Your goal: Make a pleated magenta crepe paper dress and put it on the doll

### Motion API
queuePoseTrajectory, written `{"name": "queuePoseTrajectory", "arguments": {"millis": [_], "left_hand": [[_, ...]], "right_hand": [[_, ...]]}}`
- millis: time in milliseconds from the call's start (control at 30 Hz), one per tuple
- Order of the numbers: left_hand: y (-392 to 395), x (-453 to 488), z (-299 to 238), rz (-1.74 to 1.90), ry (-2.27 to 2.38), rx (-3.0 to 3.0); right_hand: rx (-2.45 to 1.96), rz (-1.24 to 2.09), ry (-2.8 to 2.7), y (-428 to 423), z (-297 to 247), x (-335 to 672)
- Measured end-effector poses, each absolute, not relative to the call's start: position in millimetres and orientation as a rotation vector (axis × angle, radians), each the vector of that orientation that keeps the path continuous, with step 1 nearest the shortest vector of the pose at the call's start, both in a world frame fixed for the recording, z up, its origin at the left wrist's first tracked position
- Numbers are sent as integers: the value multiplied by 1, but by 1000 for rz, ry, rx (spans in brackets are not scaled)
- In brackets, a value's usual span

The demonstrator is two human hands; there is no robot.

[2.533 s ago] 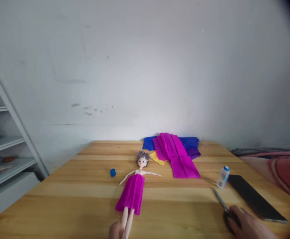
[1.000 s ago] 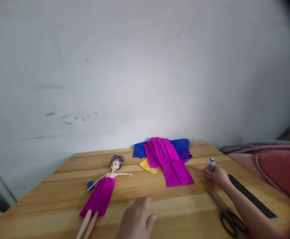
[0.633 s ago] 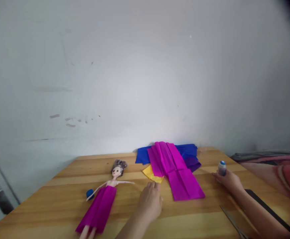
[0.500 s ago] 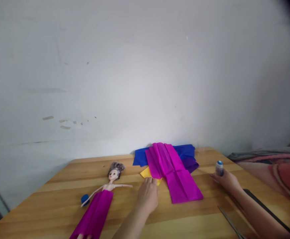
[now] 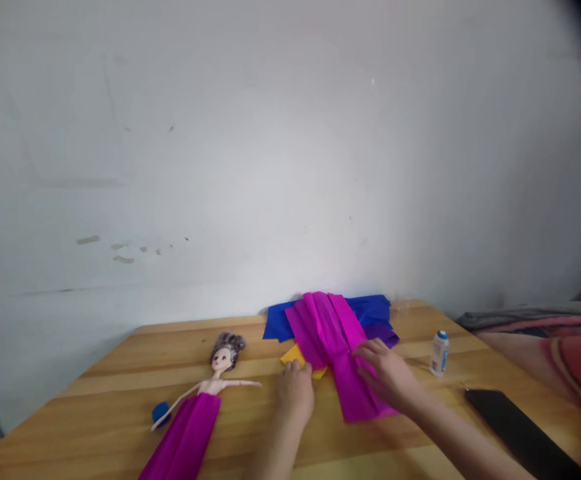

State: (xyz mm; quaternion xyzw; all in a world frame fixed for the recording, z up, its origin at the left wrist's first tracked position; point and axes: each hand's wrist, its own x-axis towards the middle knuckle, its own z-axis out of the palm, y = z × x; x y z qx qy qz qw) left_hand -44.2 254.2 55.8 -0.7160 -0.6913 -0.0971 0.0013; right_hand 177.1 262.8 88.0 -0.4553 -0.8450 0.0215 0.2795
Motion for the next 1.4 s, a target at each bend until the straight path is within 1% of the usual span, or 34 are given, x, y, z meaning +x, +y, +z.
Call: {"name": "queuePoseTrajectory", "arguments": {"millis": [100, 200, 300, 433, 600, 733, 1000, 1167, 1300, 1400], "left_hand": [[251, -39, 52, -291, -2199, -2207], [247, -38, 48, -301, -2202, -2177], [246, -40, 43, -319, -2189, -2160], [246, -42, 35, -374, -2149, -2138], [249, -44, 29, -414, -2161, -2137], [249, -45, 30, -446, -2174, -2170], [242, -46, 36, -711, -2090, -2412], [243, -48, 38, -620, -2129, -2468], [248, -49, 33, -704, -2089, -2463], [249, -49, 30, -672, -2073, -2464]], "right_hand": [[-1185, -9, -2415, 284, 81, 133], [-1182, -54, -2553, 306, 65, 111], [-1320, -52, -2573, 323, 52, 108], [-1562, -57, -2399, 340, 44, 121], [-1894, -56, -2019, 356, 47, 152], [-1981, -62, -1852, 362, 50, 170], [-1935, -77, -1860, 364, 51, 152], [-1783, -195, -1941, 365, 63, 127], [-1600, -262, -2097, 366, 72, 105], [-1432, -272, -2288, 370, 74, 86]]}}
